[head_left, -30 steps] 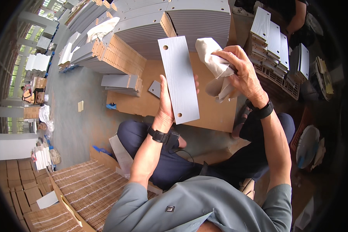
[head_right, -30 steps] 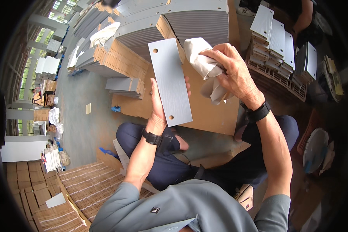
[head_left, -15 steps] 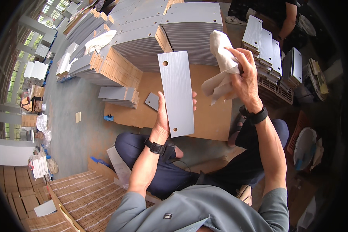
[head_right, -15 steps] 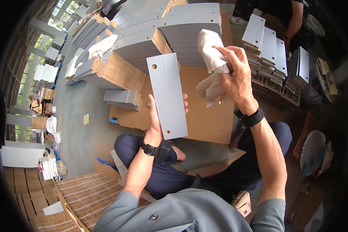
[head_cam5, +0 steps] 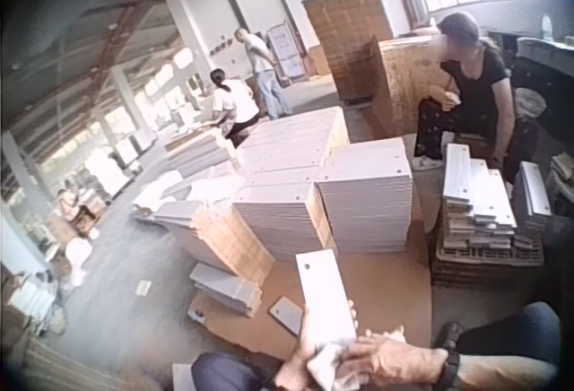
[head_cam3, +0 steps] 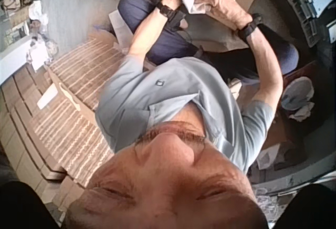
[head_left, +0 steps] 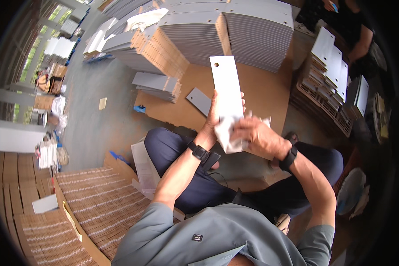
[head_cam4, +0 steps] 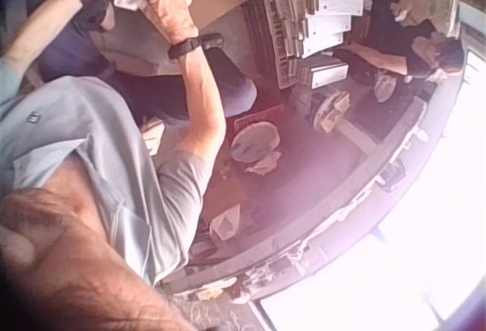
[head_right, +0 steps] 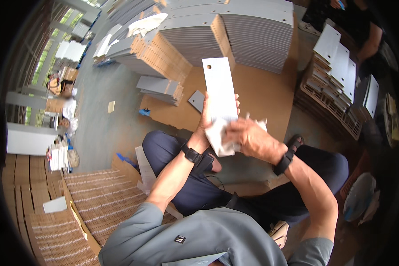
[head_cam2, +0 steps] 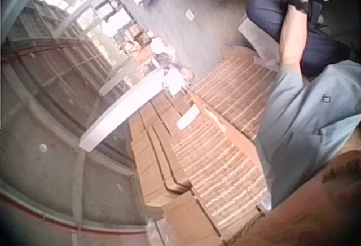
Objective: Cleaning and inspecting wooden furniture panels using a cloth and a sanding block.
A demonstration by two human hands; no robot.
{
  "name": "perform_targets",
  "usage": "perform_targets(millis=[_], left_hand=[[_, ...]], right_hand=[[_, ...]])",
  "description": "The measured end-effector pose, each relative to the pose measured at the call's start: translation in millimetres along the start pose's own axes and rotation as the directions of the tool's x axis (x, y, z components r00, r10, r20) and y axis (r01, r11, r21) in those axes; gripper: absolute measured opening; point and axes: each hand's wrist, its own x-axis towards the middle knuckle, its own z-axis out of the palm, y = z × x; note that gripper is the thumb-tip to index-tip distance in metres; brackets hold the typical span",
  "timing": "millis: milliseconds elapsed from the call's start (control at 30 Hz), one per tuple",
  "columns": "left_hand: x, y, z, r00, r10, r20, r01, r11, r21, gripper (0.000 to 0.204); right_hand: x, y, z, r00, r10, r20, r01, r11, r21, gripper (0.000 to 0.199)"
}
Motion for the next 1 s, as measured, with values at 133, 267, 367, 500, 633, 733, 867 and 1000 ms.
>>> perform_targets(millis=[133,267,367,500,633,733,867,1000], left_hand=[[1.6,0.5,-24.9,0.865,0.197,-0.461,-0.108,0.971,0.212,0.066],[-0.9,-6.7,-127.1,0.628,0.297,-0.719,-0.122,0.951,0.285,0.049],[5.0,-12.6,-180.9,0.493,0.356,-0.794,-0.123,0.932,0.341,0.047],[5.4,-10.4,-207.2,0.366,0.357,-0.860,-0.027,0.927,0.373,0.047],[16.0,-11.1,-232.0,0.271,0.365,-0.891,-0.052,0.929,0.365,0.053],[25.0,-16.8,-255.6,0.191,0.391,-0.900,0.162,0.892,0.422,0.053],[-2.3,69.1,-308.6,0.002,0.665,-0.747,0.436,0.671,0.599,0.060],[32.0,122.5,-279.8,-0.228,0.742,-0.631,0.133,0.665,0.735,0.073]], right_hand=[[-51.5,2.7,34.7,0.818,0.204,0.539,-0.112,0.974,-0.198,0.031],[-50.8,0.4,13.6,0.782,0.332,0.527,-0.262,0.943,-0.205,0.035],[-51.2,10.7,11.1,0.835,0.354,0.422,-0.282,0.933,-0.225,0.039],[-41.5,10.7,11.0,0.827,0.364,0.429,-0.285,0.928,-0.239,0.038],[-40.5,14.5,15.7,0.806,0.355,0.474,-0.277,0.933,-0.228,0.035],[-42.2,18.3,14.9,0.796,0.369,0.480,-0.290,0.928,-0.233,0.032],[-14.8,14.4,15.9,0.836,0.292,0.465,-0.216,0.953,-0.210,0.030],[-28.7,22.3,14.4,0.820,0.343,0.459,-0.244,0.933,-0.263,0.026]])
